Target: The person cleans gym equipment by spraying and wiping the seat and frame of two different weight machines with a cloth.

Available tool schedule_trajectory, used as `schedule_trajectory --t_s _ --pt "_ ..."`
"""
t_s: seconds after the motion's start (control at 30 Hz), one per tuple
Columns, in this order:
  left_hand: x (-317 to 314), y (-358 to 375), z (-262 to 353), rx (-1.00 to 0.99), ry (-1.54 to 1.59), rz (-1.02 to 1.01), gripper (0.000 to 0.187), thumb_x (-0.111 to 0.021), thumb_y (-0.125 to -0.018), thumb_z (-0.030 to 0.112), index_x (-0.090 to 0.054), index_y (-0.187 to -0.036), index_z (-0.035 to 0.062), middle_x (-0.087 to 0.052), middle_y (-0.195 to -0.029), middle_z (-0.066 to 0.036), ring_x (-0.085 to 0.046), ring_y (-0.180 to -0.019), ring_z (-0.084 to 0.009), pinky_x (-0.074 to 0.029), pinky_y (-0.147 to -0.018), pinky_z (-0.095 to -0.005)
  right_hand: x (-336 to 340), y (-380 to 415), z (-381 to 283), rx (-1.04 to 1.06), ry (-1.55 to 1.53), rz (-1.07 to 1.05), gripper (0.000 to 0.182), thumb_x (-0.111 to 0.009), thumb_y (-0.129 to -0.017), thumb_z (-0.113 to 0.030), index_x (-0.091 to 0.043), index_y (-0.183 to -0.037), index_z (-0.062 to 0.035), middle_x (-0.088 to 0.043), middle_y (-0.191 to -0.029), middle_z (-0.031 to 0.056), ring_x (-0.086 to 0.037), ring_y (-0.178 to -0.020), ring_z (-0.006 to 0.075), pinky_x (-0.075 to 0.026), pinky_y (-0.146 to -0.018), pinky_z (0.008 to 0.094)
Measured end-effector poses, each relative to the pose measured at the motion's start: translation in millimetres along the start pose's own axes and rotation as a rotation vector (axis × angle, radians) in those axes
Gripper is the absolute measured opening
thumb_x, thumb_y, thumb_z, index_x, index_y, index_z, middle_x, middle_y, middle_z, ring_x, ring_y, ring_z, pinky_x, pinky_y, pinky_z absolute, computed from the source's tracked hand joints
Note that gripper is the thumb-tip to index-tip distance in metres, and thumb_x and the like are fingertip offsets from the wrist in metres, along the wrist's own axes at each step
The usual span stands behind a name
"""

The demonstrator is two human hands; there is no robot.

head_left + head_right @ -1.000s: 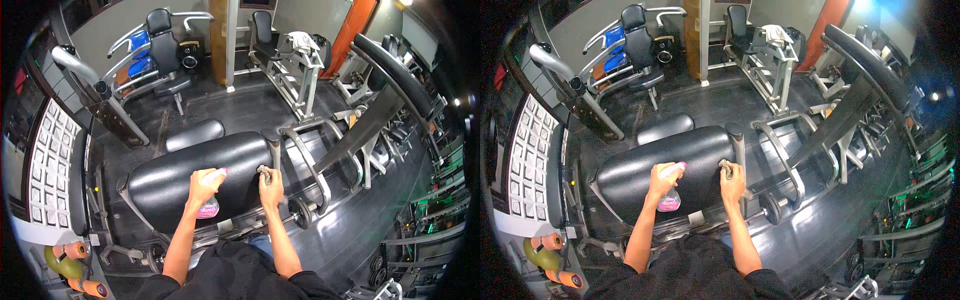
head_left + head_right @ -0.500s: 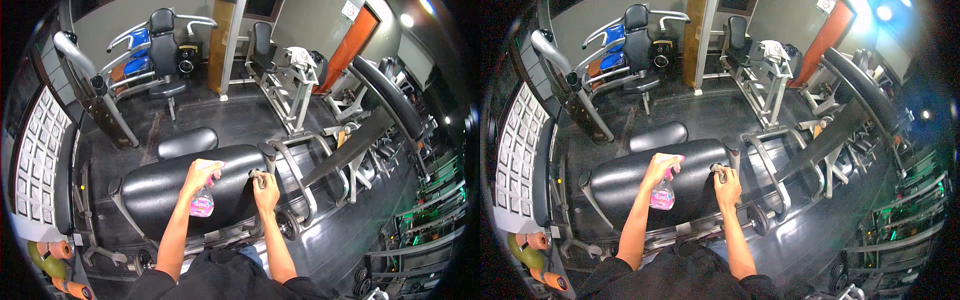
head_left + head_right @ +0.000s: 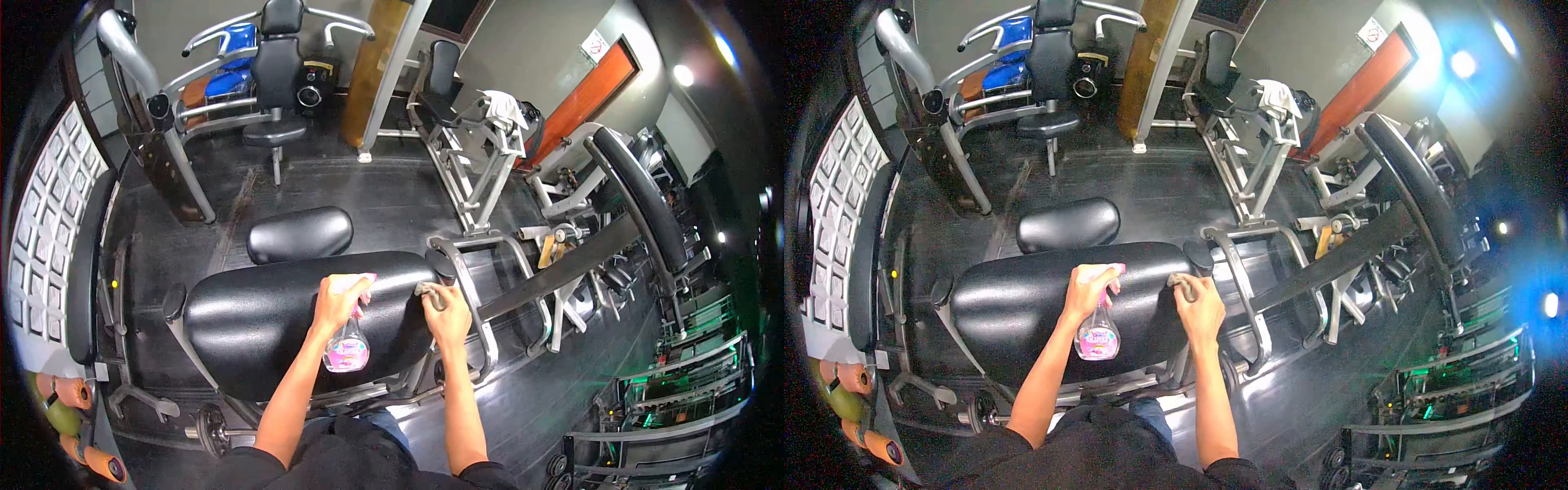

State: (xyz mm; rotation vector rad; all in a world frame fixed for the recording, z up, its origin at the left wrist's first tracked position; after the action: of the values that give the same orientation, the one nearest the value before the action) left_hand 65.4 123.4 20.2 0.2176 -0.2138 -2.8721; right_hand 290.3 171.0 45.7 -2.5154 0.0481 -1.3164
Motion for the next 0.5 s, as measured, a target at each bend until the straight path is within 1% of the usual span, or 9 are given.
schedule_trajectory --t_s 0.07,0.17,0.2,0.27,0.3,0.33,0.4,0.43,0.5 --pt "-0.6 0.3 -1.1 -0.008 0.023 0.002 0.034 -0.068 -0.089 0.032 -0.073 -0.079 -0.0002 -0.064 -0.063 -0.005 -0.059 -0.047 -0.0112 -0.046 -0.043 -0.0257 -2.9 -4.4 -3.9 0.015 0.063 0.013 0.024 -0.071 -0.082 -0.028 -0.074 -0.103 -0.0164 -0.066 -0.099 0.0079 -0.067 -0.090 0.0300 -0.053 -0.078 0.0396" --pt "-0.7 1.2 0.5 -0.013 0.033 0.006 0.033 -0.068 -0.090 0.031 -0.073 -0.080 -0.0002 -0.064 -0.063 -0.005 -0.059 -0.047 -0.0109 -0.046 -0.042 -0.0257 -22.4 -6.8 -28.7 0.104 0.024 -0.036 0.028 -0.073 -0.081 -0.031 -0.074 -0.103 -0.0141 -0.067 -0.100 0.0081 -0.067 -0.090 0.0313 -0.053 -0.077 0.0409" --pt "-0.5 1.8 1.0 -0.007 0.021 0.009 0.032 -0.068 -0.090 0.029 -0.073 -0.080 -0.0004 -0.065 -0.064 -0.005 -0.059 -0.047 -0.0109 -0.046 -0.042 -0.0258 -35.2 -6.9 -33.1 0.127 0.010 -0.047 0.031 -0.075 -0.078 -0.027 -0.073 -0.107 -0.0160 -0.067 -0.100 0.0094 -0.068 -0.090 0.0322 -0.053 -0.078 0.0401" --pt "-1.0 2.7 1.8 -0.014 0.042 0.014 0.030 -0.067 -0.090 0.027 -0.073 -0.080 -0.0008 -0.065 -0.064 -0.005 -0.059 -0.048 -0.0109 -0.047 -0.042 -0.0258 -37.8 -8.0 -61.3 0.154 -0.012 -0.168 0.032 -0.076 -0.077 -0.026 -0.073 -0.108 -0.0175 -0.067 -0.100 0.0092 -0.068 -0.088 0.0318 -0.054 -0.077 0.0402" --pt "-1.2 3.4 2.0 -0.024 0.063 0.020 0.029 -0.067 -0.091 0.025 -0.073 -0.081 -0.0012 -0.065 -0.064 -0.005 -0.059 -0.048 -0.0109 -0.047 -0.042 -0.0258 -39.0 -11.0 -68.5 0.182 -0.030 -0.222 0.031 -0.076 -0.077 -0.027 -0.074 -0.106 -0.0185 -0.067 -0.099 0.0093 -0.068 -0.088 0.0318 -0.054 -0.077 0.0403" --pt "-1.8 3.8 2.4 -0.021 0.062 0.022 0.029 -0.067 -0.091 0.025 -0.073 -0.081 -0.0012 -0.065 -0.064 -0.005 -0.059 -0.048 -0.0109 -0.047 -0.042 -0.0258 -38.5 -14.3 -65.5 0.181 -0.032 -0.225 0.031 -0.076 -0.077 -0.027 -0.074 -0.106 -0.0185 -0.067 -0.099 0.0093 -0.068 -0.088 0.0318 -0.054 -0.077 0.0403" --pt "-2.0 3.6 2.5 -0.004 0.044 0.019 0.026 -0.066 -0.091 0.021 -0.073 -0.082 -0.0021 -0.065 -0.064 -0.005 -0.059 -0.048 -0.0110 -0.047 -0.042 -0.0257 -33.3 -23.2 -50.9 0.186 0.003 -0.322 0.030 -0.075 -0.077 -0.029 -0.075 -0.105 -0.0189 -0.067 -0.098 0.0093 -0.068 -0.088 0.0311 -0.054 -0.077 0.0398" --pt "-1.5 3.1 -0.9 -0.012 0.029 0.027 0.026 -0.067 -0.090 0.022 -0.074 -0.083 -0.0022 -0.066 -0.065 -0.005 -0.060 -0.048 -0.0111 -0.047 -0.042 -0.0262 -24.6 -28.5 -43.1 0.210 0.013 -0.318 0.030 -0.073 -0.076 -0.030 -0.075 -0.105 -0.0188 -0.067 -0.096 0.0095 -0.068 -0.088 0.0302 -0.054 -0.077 0.0397" --pt "-0.9 2.9 0.9 0.002 0.020 0.037 0.026 -0.067 -0.090 0.023 -0.074 -0.083 -0.0020 -0.066 -0.065 -0.005 -0.060 -0.048 -0.0112 -0.047 -0.043 -0.0265 -6.6 -42.1 -23.6 0.187 0.043 -0.318 0.030 -0.073 -0.076 -0.034 -0.076 -0.103 -0.0207 -0.066 -0.093 0.0071 -0.068 -0.086 0.0295 -0.054 -0.077 0.0406"
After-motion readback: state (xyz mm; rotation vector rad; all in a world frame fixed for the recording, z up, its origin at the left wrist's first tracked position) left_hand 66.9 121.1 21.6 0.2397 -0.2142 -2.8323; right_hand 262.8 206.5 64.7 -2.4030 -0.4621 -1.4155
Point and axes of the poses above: each hand's wrist, its own y-axis away from the middle knuckle, its own x-axis out of the back of the hand, z = x × y, the point moved 3 cm from there along -y, towards the middle knuckle
